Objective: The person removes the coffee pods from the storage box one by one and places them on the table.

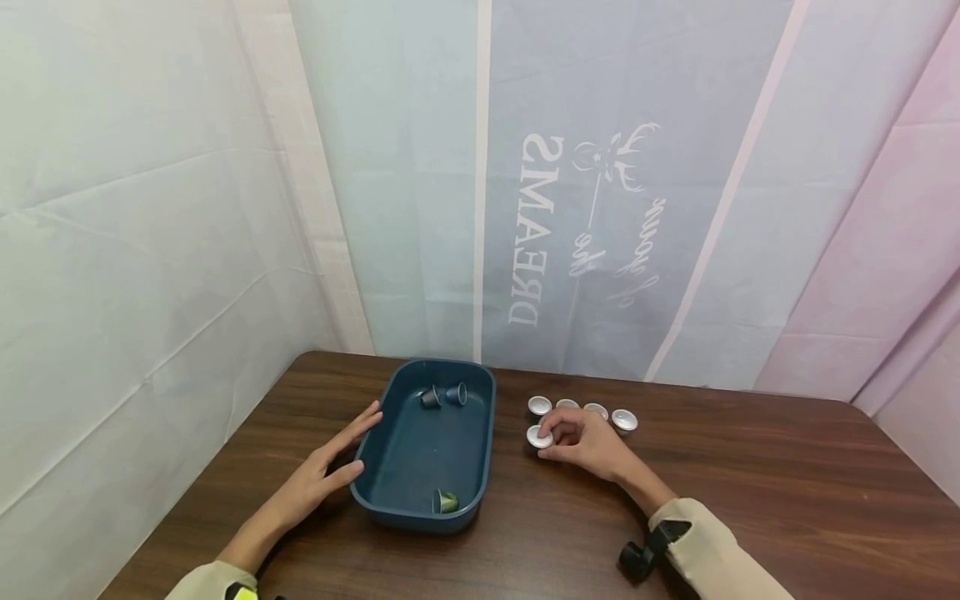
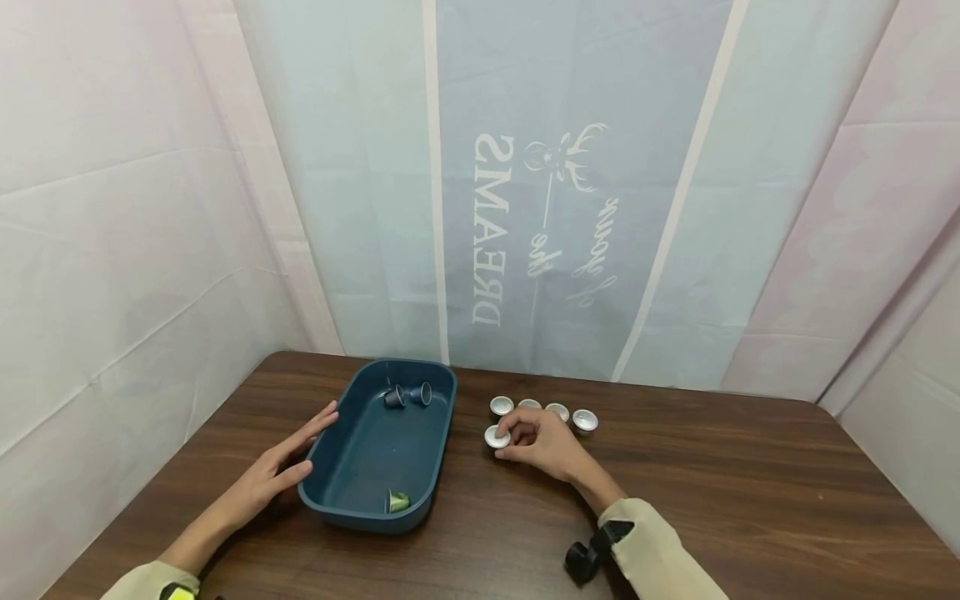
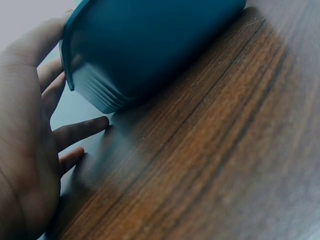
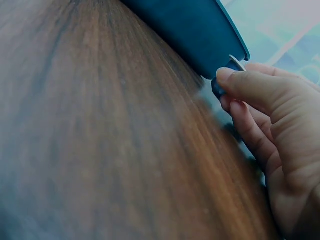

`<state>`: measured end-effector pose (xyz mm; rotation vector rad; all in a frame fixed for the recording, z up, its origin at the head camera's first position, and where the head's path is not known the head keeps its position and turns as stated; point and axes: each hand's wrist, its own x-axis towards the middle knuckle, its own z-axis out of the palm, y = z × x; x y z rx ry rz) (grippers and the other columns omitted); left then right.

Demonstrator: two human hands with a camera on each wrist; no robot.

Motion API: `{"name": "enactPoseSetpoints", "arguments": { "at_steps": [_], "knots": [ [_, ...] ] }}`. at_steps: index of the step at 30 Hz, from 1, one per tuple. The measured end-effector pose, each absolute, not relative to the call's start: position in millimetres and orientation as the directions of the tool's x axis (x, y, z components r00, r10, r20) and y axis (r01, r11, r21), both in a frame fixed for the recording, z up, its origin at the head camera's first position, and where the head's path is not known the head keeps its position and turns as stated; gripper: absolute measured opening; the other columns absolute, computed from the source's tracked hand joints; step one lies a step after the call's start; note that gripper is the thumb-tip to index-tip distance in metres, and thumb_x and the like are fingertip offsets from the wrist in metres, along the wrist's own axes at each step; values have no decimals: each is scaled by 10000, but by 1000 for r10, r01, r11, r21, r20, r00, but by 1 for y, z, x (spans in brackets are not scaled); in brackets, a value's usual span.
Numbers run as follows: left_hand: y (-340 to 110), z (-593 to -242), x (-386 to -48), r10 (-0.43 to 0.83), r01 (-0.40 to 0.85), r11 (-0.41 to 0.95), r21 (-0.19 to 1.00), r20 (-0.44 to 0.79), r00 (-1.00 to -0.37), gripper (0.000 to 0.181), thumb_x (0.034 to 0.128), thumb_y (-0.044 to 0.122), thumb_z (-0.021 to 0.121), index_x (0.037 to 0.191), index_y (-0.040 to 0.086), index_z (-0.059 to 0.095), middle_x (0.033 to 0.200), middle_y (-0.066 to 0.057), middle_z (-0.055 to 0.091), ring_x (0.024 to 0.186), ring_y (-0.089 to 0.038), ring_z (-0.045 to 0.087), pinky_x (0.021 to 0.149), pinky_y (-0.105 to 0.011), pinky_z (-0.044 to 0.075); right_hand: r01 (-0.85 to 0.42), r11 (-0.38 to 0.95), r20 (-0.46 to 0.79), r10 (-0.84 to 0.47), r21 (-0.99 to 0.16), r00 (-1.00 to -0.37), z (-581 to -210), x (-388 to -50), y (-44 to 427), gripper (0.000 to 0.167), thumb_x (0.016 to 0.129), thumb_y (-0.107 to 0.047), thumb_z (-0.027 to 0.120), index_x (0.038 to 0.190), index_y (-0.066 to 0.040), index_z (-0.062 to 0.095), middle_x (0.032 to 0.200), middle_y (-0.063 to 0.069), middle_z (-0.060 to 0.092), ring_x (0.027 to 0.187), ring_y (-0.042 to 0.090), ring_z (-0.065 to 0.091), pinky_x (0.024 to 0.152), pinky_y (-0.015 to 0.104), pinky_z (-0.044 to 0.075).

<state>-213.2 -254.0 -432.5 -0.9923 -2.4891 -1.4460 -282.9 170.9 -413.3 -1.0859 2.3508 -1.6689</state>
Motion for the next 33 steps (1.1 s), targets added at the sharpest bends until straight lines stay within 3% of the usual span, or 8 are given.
{"name": "enactPoseSetpoints", "arguments": {
  "at_steps": [33],
  "knots": [
    [-253,-432,-213,482,570,342,747,381,-789,579,966,21,461,1510,89,276,1587,-96,141,1431,-199,186,1057,-318,266,-526,187,349,-561,-830,-751,-413,-280,170,223,750,14,790,926,8,654,983,155,634,746,245,648,637,333,539]
  ]
}}
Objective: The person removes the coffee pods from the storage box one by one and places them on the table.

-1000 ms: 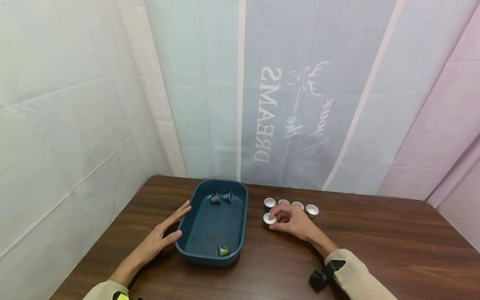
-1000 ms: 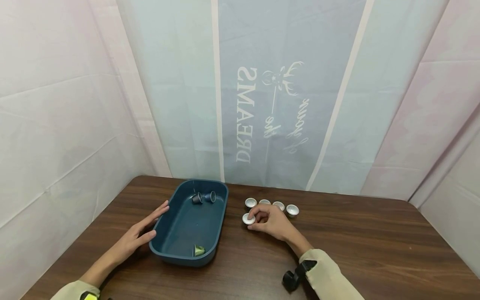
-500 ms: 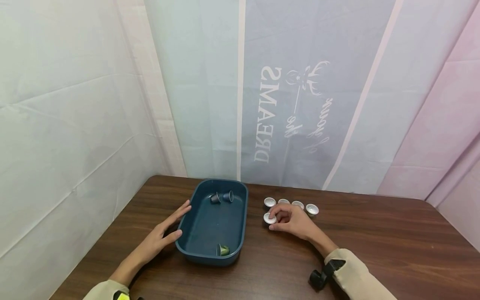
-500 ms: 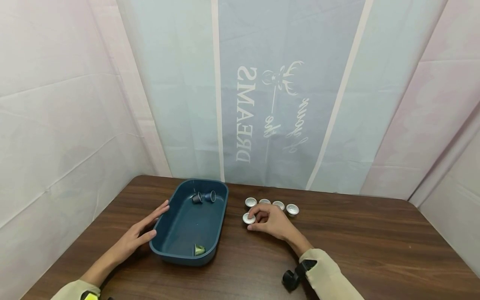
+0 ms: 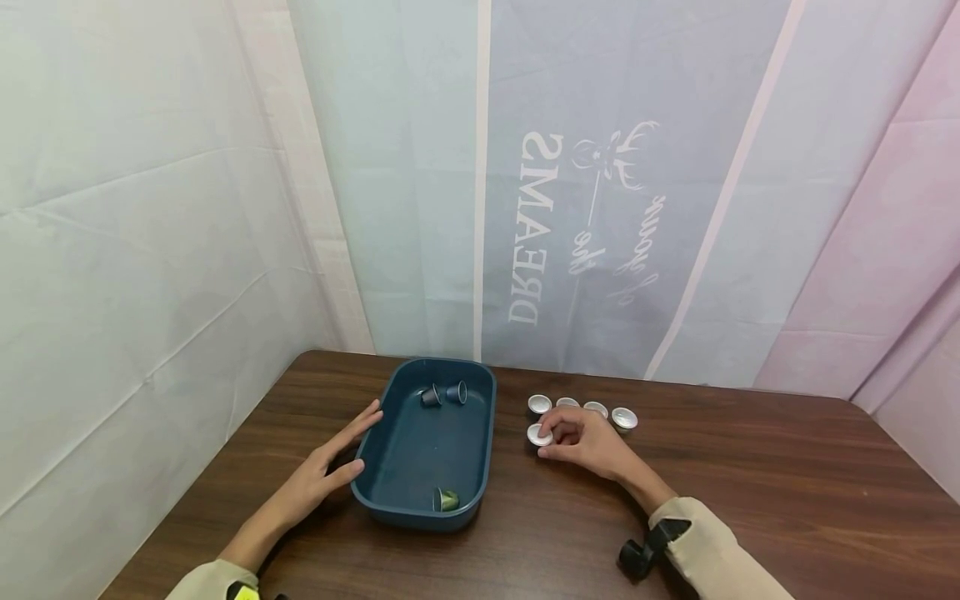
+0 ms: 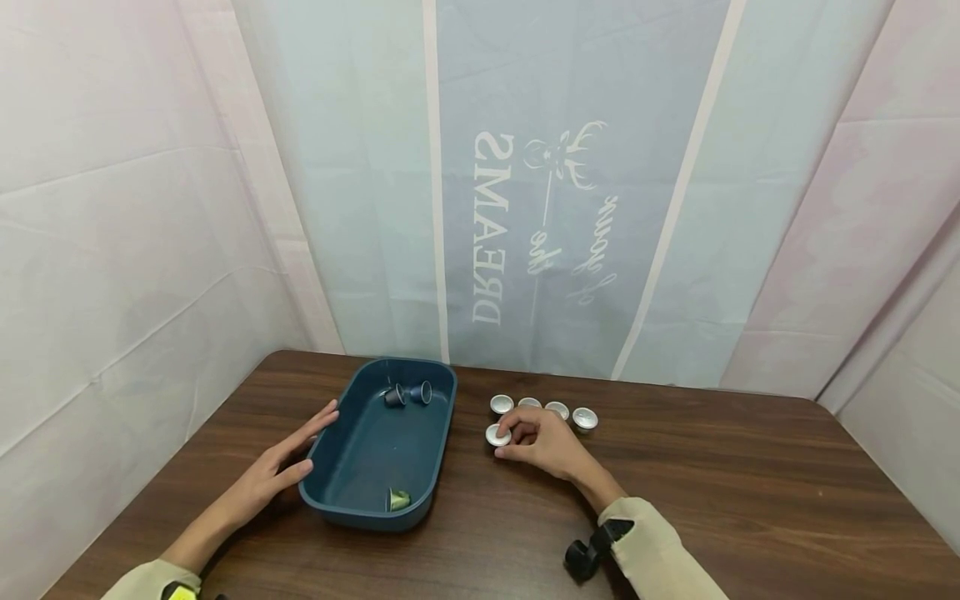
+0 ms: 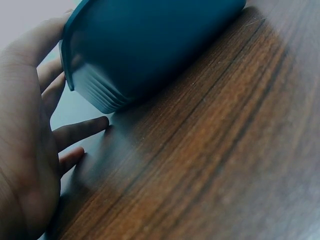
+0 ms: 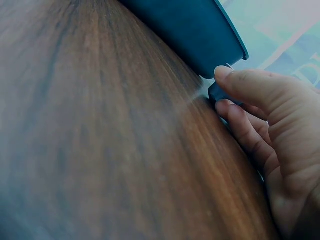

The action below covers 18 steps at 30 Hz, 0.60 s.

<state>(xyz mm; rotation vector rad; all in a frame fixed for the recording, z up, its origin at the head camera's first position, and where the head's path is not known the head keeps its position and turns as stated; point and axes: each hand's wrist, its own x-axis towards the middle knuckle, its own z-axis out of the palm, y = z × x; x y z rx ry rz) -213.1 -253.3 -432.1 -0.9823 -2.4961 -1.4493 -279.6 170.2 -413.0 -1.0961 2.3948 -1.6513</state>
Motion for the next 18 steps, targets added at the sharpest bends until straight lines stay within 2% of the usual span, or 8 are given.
{"name": "enactPoseSetpoints", "arguments": {
  "at_steps": [6,11,15,18],
  "knots": [
    [-253,-432,-212,481,576,347,740,387,-787,577,966,20,462,1509,86,279,1586,-91,146,1430,-198,191,1055,-315,274,-574,168,396,-571,-801,-719,-413,-280,172,227,744,22,792,926,15,655,1063,208,614,684,213,635,589,311,530],
    [-252,-432,-212,481,573,346,743,384,-788,577,969,23,461,1511,91,276,1588,-78,143,1432,-188,183,1058,-303,267,-592,100,448,-558,-799,-698,-417,-281,179,256,731,56,789,937,52,637,1095,300,563,604,158,573,515,258,472],
    [-252,-431,-212,481,575,340,744,388,-786,576,967,19,459,1510,85,276,1587,-90,146,1433,-193,181,1059,-294,261,-594,19,493,-538,-804,-684,-424,-285,183,272,737,112,757,969,80,619,1120,321,543,626,175,581,490,259,466],
    [-252,-431,-212,481,576,339,743,390,-785,577,967,16,461,1509,82,276,1586,-96,146,1433,-194,180,1058,-290,259,-600,-41,527,-529,-799,-665,-425,-286,183,288,757,129,730,1012,97,602,1142,294,550,664,211,594,531,277,486]
  ]
}}
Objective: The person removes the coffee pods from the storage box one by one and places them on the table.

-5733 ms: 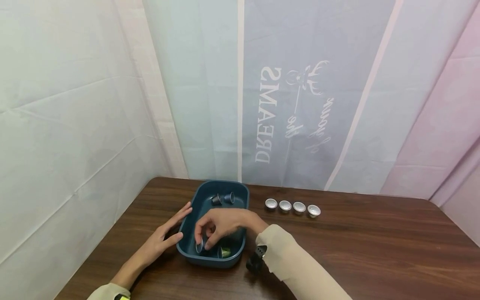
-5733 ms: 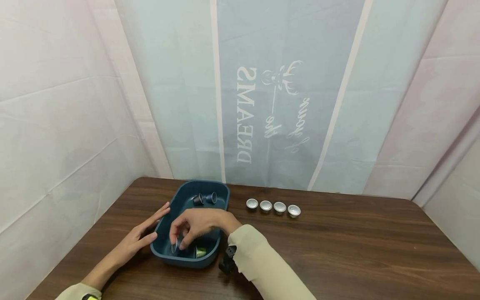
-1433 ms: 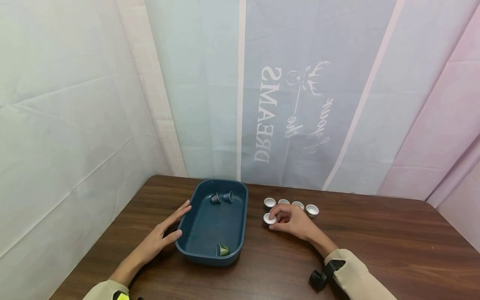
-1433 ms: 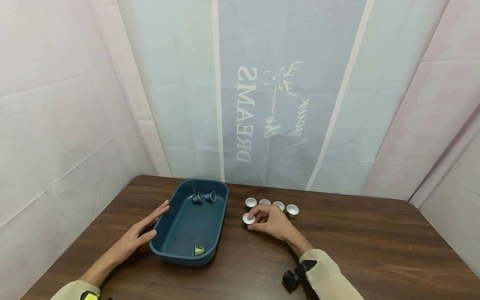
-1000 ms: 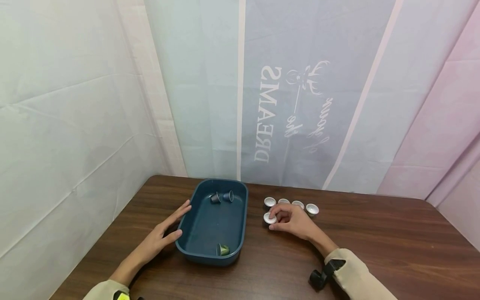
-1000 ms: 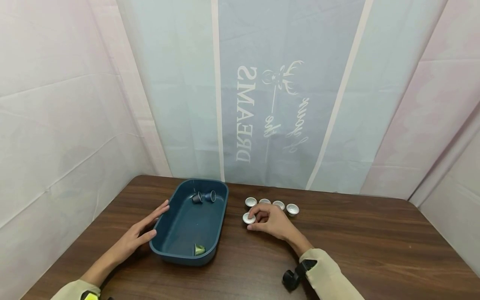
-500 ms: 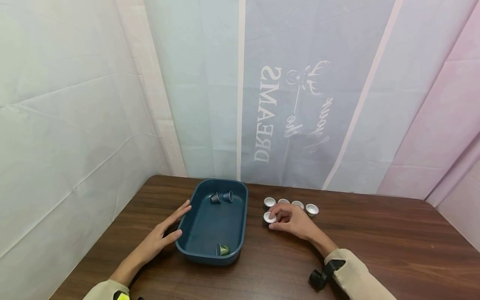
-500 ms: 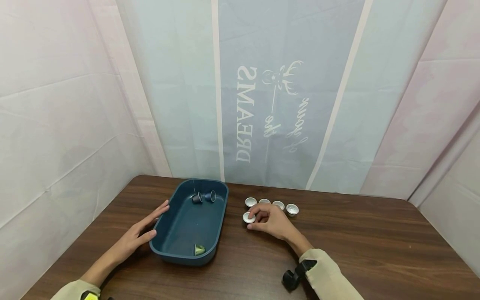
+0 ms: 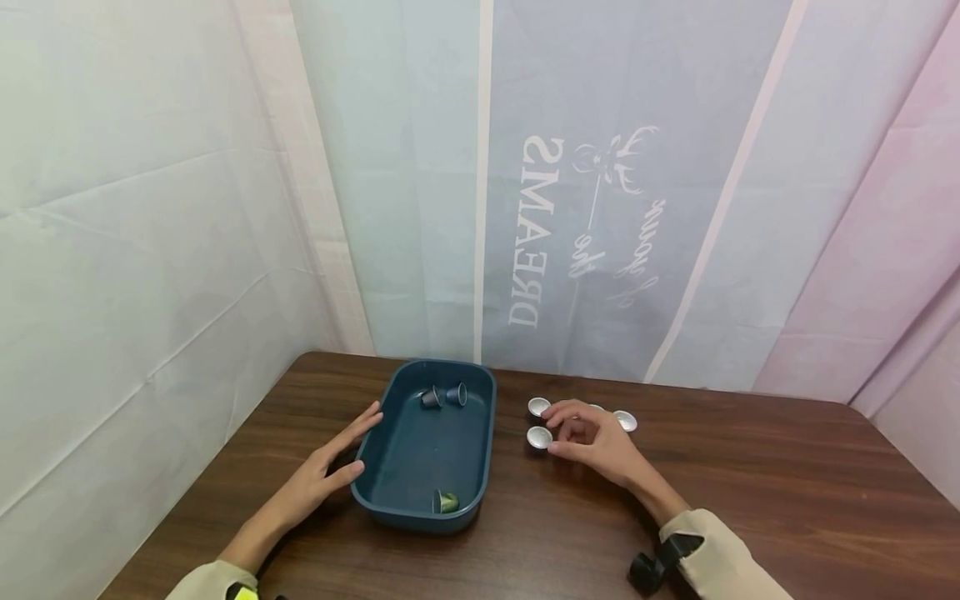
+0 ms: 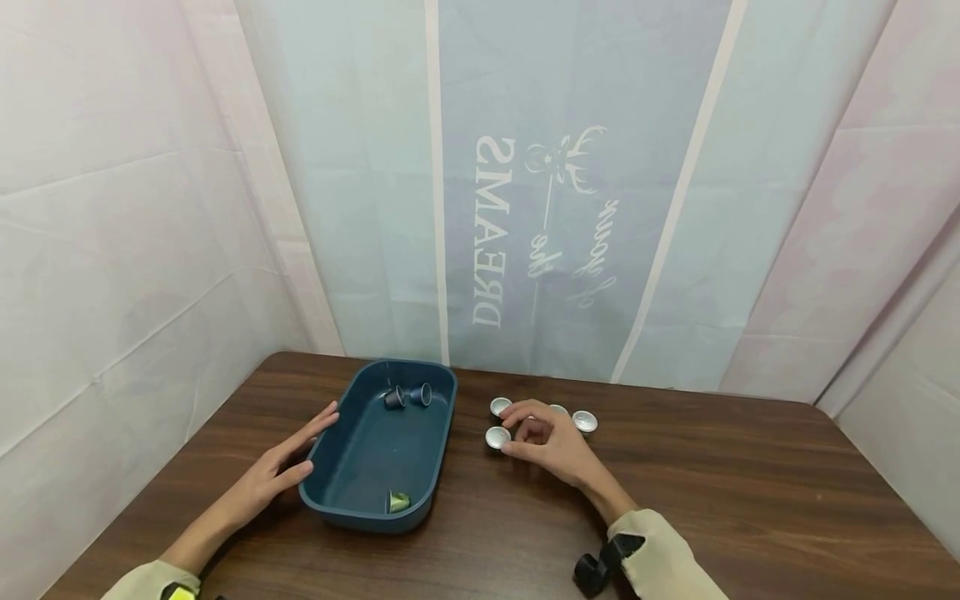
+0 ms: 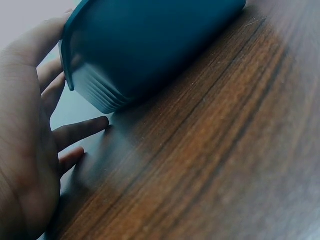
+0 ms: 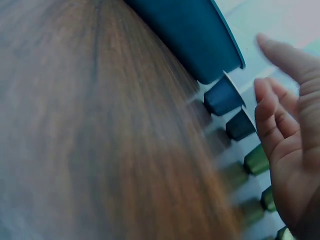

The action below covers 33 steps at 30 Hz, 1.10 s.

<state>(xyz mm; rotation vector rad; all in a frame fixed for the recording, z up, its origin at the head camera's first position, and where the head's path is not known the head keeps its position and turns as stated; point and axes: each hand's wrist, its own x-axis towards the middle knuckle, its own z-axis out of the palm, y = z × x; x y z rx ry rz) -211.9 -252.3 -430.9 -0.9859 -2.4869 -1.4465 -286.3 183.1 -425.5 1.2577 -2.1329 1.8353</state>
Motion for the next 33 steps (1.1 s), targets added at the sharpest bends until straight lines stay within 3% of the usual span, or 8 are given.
{"name": "enactPoseSetpoints", "arguments": {
  "at_steps": [6,13,18,23,26,33],
  "knots": [
    [-253,-431,-212,481,575,342,743,388,-786,576,967,18,462,1509,86,278,1587,-83,147,1432,-193,182,1058,-285,259,-579,-137,546,-554,-804,-628,-412,-280,170,310,787,122,705,1071,106,579,1164,293,550,765,250,606,670,305,524],
    [-254,-432,-212,480,578,347,738,390,-786,575,967,21,461,1509,87,279,1588,-67,148,1431,-195,185,1057,-292,262,-581,-153,545,-594,-799,-592,-397,-275,149,328,804,94,704,1104,7,605,1185,249,559,794,254,614,644,343,526],
    [-253,-432,-212,484,579,340,741,390,-784,574,968,16,457,1509,82,276,1589,-54,143,1433,-195,181,1059,-284,262,-565,-190,531,-658,-803,-534,-379,-272,131,352,805,136,677,1129,20,606,1152,250,563,772,260,615,636,377,531],
    [-254,-432,-212,482,579,340,741,391,-784,574,968,16,457,1509,82,278,1589,-71,144,1433,-194,180,1059,-282,263,-543,-196,475,-763,-816,-438,-351,-262,105,334,793,110,707,1098,-1,627,1134,243,572,808,347,612,672,411,536],
    [-254,-432,-212,482,579,337,742,392,-783,573,969,13,455,1509,82,276,1588,-87,142,1433,-196,180,1060,-281,262,-525,-211,445,-814,-825,-372,-353,-267,91,347,788,105,716,1107,3,624,1144,221,574,839,377,608,703,426,534],
    [-253,-433,-213,485,579,344,739,389,-784,576,971,23,457,1512,100,276,1585,-105,144,1431,-204,187,1059,-305,274,-562,-126,319,-911,-818,-261,-364,-278,68,341,828,-25,735,1152,-60,636,1158,63,605,900,250,634,750,371,539]
  ]
}}
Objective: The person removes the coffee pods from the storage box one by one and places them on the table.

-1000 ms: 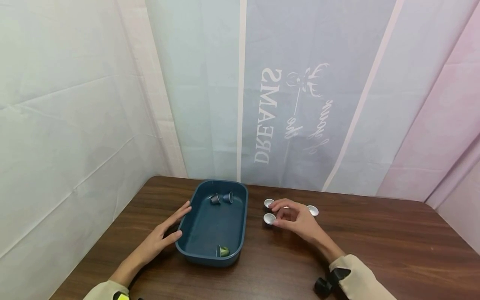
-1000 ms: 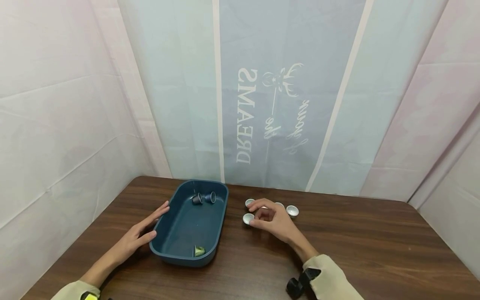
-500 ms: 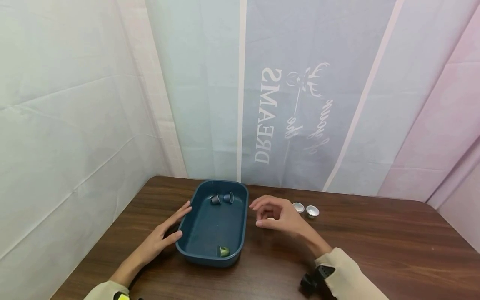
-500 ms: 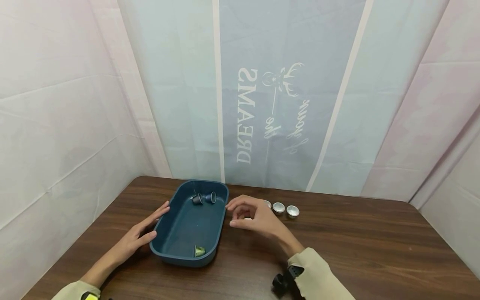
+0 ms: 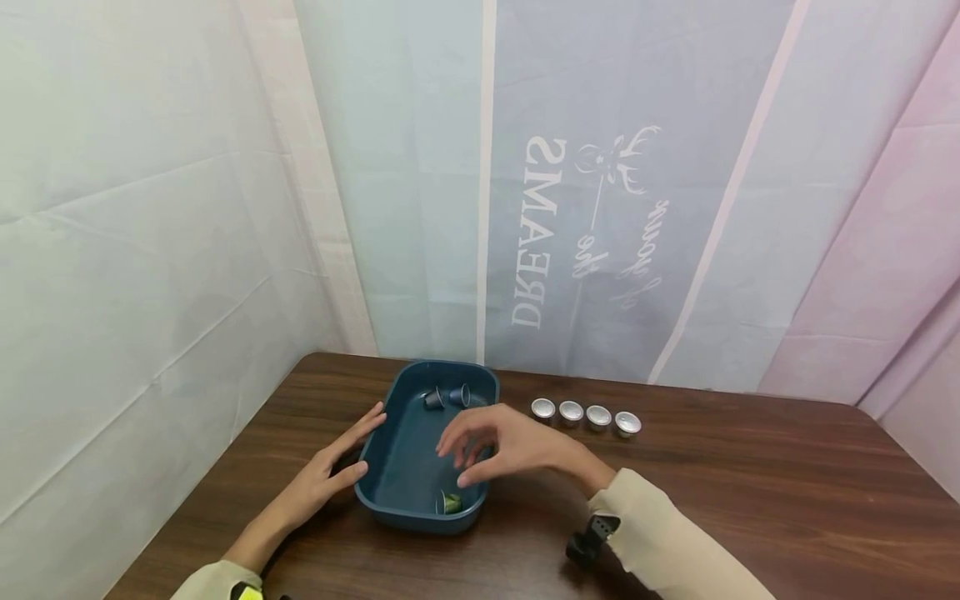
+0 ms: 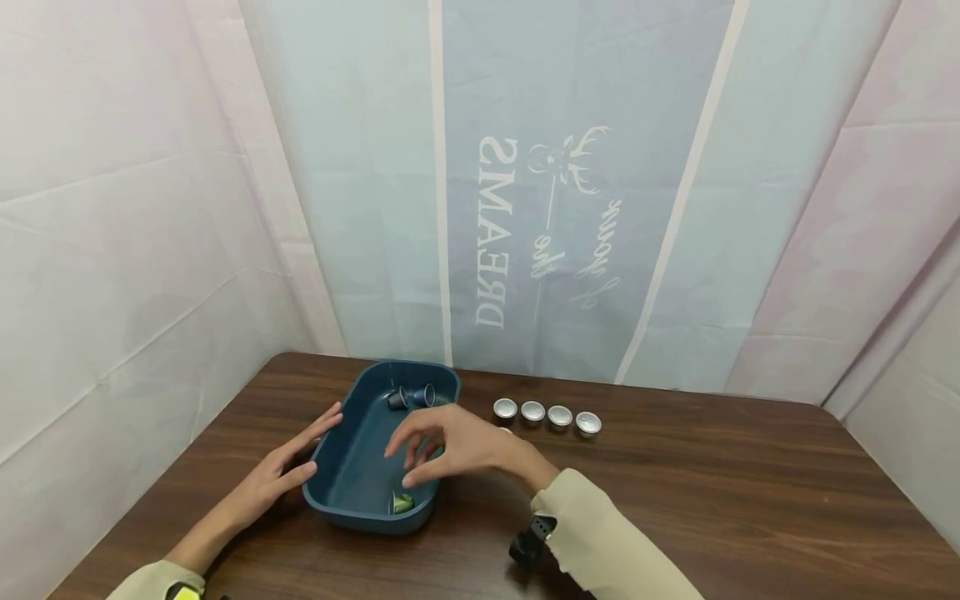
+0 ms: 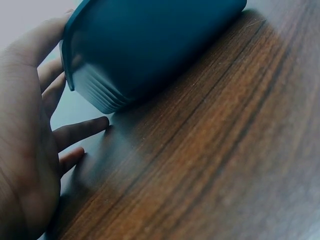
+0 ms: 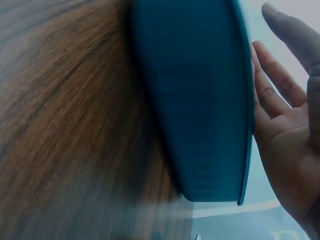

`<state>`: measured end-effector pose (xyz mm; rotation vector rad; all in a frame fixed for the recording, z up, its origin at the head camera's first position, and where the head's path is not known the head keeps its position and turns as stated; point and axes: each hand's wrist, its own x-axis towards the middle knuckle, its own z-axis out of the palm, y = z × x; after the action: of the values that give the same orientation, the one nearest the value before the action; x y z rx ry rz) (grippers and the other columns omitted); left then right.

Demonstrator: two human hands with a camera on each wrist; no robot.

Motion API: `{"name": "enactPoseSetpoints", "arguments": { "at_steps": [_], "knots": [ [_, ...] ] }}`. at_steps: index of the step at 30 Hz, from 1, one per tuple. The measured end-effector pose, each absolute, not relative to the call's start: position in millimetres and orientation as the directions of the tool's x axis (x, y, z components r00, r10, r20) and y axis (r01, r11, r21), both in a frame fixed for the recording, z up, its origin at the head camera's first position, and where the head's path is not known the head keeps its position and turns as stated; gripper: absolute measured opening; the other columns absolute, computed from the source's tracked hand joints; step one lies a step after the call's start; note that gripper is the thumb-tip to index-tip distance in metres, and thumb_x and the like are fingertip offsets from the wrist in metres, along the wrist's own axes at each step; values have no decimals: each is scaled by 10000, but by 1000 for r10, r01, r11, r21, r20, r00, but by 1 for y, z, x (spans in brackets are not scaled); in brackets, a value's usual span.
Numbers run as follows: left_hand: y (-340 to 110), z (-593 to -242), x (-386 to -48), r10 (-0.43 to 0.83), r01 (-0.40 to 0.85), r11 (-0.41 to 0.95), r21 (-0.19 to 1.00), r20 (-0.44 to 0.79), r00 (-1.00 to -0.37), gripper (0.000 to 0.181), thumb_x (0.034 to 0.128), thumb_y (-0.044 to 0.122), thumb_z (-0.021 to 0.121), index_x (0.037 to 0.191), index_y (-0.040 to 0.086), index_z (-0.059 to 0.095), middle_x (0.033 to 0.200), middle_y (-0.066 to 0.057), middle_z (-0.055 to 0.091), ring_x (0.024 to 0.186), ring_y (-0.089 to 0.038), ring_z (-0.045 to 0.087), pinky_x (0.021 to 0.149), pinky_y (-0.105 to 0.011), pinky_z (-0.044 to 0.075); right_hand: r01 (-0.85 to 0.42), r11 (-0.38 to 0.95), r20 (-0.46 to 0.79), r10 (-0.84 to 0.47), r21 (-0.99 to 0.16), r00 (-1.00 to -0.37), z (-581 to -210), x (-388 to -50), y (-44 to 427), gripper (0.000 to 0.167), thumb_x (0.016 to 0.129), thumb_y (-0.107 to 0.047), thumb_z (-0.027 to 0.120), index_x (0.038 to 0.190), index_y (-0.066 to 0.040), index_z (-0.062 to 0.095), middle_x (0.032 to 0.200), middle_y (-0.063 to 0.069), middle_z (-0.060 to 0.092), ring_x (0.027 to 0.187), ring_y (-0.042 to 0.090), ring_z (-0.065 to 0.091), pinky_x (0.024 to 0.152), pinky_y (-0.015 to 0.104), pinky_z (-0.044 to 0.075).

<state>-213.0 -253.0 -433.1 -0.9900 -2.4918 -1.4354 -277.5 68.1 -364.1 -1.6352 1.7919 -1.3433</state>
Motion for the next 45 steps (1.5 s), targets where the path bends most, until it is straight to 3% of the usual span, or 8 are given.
{"name": "enactPoseSetpoints", "arguments": {
  "at_steps": [9,15,23,35,45],
  "knots": [
    [-252,-432,-213,481,577,350,738,387,-787,571,969,25,458,1508,89,283,1588,-55,151,1428,-198,197,1056,-311,279,-619,21,111,-978,-785,-174,-353,-285,51,342,832,-150,752,1157,-163,646,1125,26,621,899,136,633,736,303,537],
    [-252,-432,-213,477,577,343,741,392,-787,569,968,24,460,1506,86,288,1587,-61,157,1427,-198,201,1053,-295,277,-659,81,13,-990,-747,-137,-347,-286,44,360,821,-132,764,1155,-203,649,1130,-125,595,911,89,636,743,274,530],
    [-252,-432,-214,477,570,358,740,380,-792,575,970,31,466,1510,105,285,1588,-42,155,1426,-206,205,1051,-367,293,-687,135,-76,-990,-714,-116,-347,-289,34,382,804,-103,778,1145,-225,656,1142,-178,594,945,69,627,780,252,513],
    [-252,-430,-215,477,575,347,741,389,-788,569,967,24,462,1506,91,290,1587,-46,158,1427,-204,202,1053,-323,283,-671,173,-192,-980,-721,-47,-347,-295,24,359,785,-57,784,1100,-190,673,1079,-162,623,944,56,630,791,230,502],
    [-253,-430,-213,478,559,358,748,368,-798,574,972,33,461,1512,107,280,1589,-52,151,1427,-193,200,1053,-358,286,-694,204,-236,-971,-690,-51,-355,-291,14,327,781,-85,795,1069,-189,681,1037,-111,644,909,20,626,771,195,491]
  ]
}}
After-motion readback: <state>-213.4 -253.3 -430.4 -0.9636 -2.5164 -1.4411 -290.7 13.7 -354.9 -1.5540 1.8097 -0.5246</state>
